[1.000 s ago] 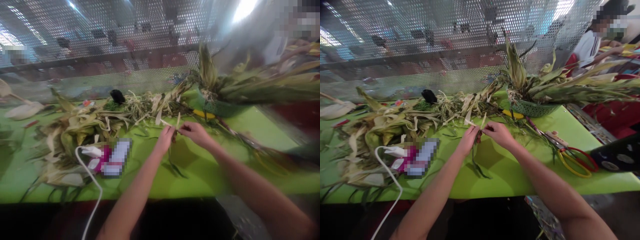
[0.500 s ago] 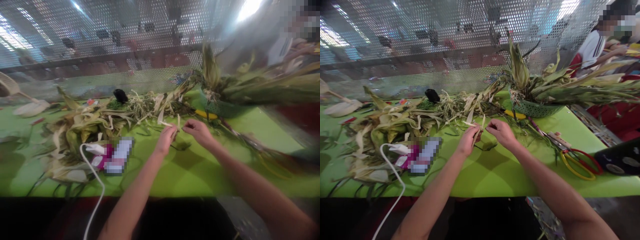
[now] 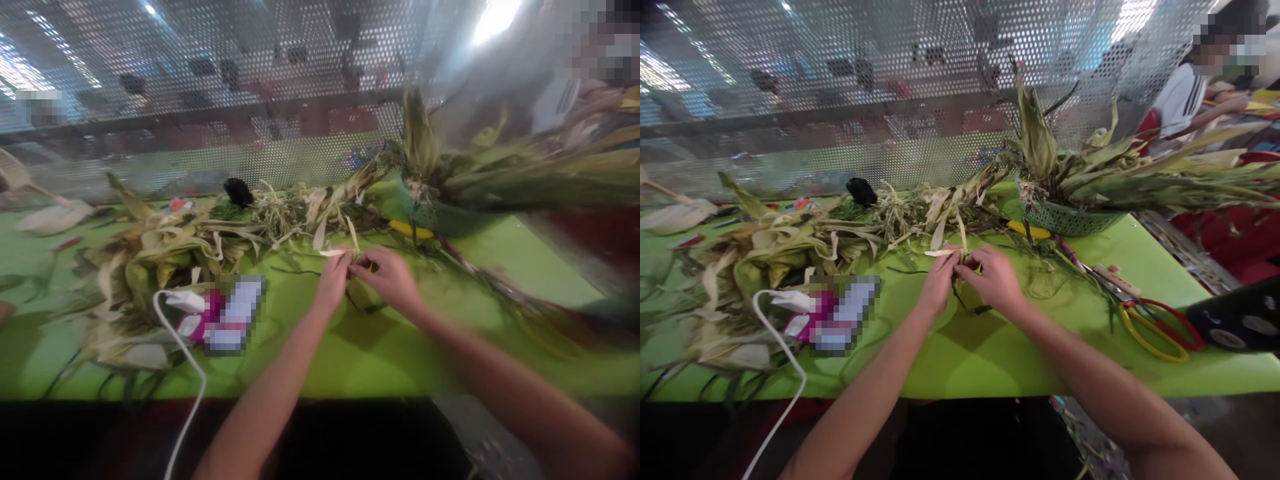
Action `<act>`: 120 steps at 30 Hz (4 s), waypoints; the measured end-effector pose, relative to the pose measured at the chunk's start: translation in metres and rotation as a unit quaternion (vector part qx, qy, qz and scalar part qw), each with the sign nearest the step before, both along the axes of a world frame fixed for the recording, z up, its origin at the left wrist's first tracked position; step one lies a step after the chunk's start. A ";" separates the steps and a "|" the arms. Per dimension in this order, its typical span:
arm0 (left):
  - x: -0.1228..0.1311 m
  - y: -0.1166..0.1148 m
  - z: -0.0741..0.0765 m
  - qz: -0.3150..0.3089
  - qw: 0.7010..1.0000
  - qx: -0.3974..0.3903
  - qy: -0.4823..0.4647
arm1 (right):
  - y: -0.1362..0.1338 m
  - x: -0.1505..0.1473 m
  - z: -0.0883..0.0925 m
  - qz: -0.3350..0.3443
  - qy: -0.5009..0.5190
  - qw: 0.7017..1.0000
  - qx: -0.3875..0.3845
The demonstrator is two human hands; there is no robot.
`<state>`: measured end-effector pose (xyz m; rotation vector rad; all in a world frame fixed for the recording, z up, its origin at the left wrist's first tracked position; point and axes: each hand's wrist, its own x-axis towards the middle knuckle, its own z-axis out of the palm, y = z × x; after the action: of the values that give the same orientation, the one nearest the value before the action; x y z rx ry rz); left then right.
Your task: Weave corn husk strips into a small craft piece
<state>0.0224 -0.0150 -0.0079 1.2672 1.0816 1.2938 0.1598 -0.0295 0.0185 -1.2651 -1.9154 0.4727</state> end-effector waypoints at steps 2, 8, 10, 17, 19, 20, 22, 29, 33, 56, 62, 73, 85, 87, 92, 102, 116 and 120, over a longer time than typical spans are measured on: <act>0.001 0.000 0.000 -0.008 0.999 -0.016 -0.027 | 0.001 0.000 -0.001 0.005 0.020 1.000 -0.015; 0.005 0.000 -0.003 -0.029 0.989 -0.073 -0.123 | 0.002 -0.002 -0.007 0.006 0.048 0.998 -0.051; 0.005 0.001 -0.004 -0.018 0.988 -0.085 -0.126 | 0.004 -0.002 -0.010 0.006 0.062 0.996 -0.063; 0.003 0.000 -0.003 0.011 0.996 -0.061 -0.059 | 0.009 -0.001 -0.015 0.013 0.075 0.994 -0.080; 0.002 0.000 -0.001 0.008 0.995 -0.076 -0.064 | 0.010 0.000 -0.013 0.015 0.049 0.996 -0.074; 0.002 -0.001 0.000 0.007 0.994 -0.084 -0.072 | 0.009 0.001 -0.011 0.014 0.030 0.997 -0.066; 0.002 -0.002 0.001 0.011 0.991 -0.095 -0.094 | 0.008 0.003 -0.008 0.008 -0.012 0.999 -0.043; 0.000 -0.001 0.002 0.008 0.987 -0.099 -0.127 | 0.009 0.005 -0.004 0.000 0.019 0.998 -0.067; -0.003 -0.001 0.000 0.021 0.999 -0.037 -0.034 | 0.014 0.002 -0.009 0.053 0.242 0.935 -0.255; 0.007 -0.006 0.007 -0.010 0.976 -0.096 -0.196 | 0.011 0.002 -0.003 -0.020 0.393 0.900 -0.190; -0.002 -0.005 0.009 -0.066 0.980 -0.084 -0.167 | 0.013 0.007 0.000 0.040 0.410 0.884 -0.221; 0.003 -0.010 0.011 -0.089 0.989 -0.080 -0.089 | 0.015 0.004 -0.006 -0.004 0.436 0.872 -0.223; 0.003 -0.013 0.010 -0.140 0.986 -0.059 -0.071 | 0.019 0.010 0.001 -0.015 0.379 0.905 -0.194; 0.000 -0.010 0.010 -0.138 0.986 -0.064 -0.066 | 0.019 0.012 0.003 0.008 0.337 0.923 -0.185; -0.006 -0.005 0.008 -0.145 0.988 -0.050 -0.021 | 0.016 0.012 0.004 0.023 0.279 0.948 -0.149; -0.002 -0.001 0.002 -0.043 0.993 -0.035 -0.105 | 0.021 0.010 0.000 0.075 0.295 0.928 -0.216; -0.010 -0.001 0.006 -0.111 0.991 -0.049 -0.053 | 0.021 0.015 0.001 0.010 0.302 0.940 -0.160; -0.008 -0.001 0.006 -0.110 0.993 -0.033 0.006 | 0.024 0.016 -0.003 -0.006 0.279 0.948 -0.151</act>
<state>0.0147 -0.0158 -0.0016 1.3063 0.9546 1.0782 0.1755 -0.0056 0.0152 -1.1663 -1.3862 1.0299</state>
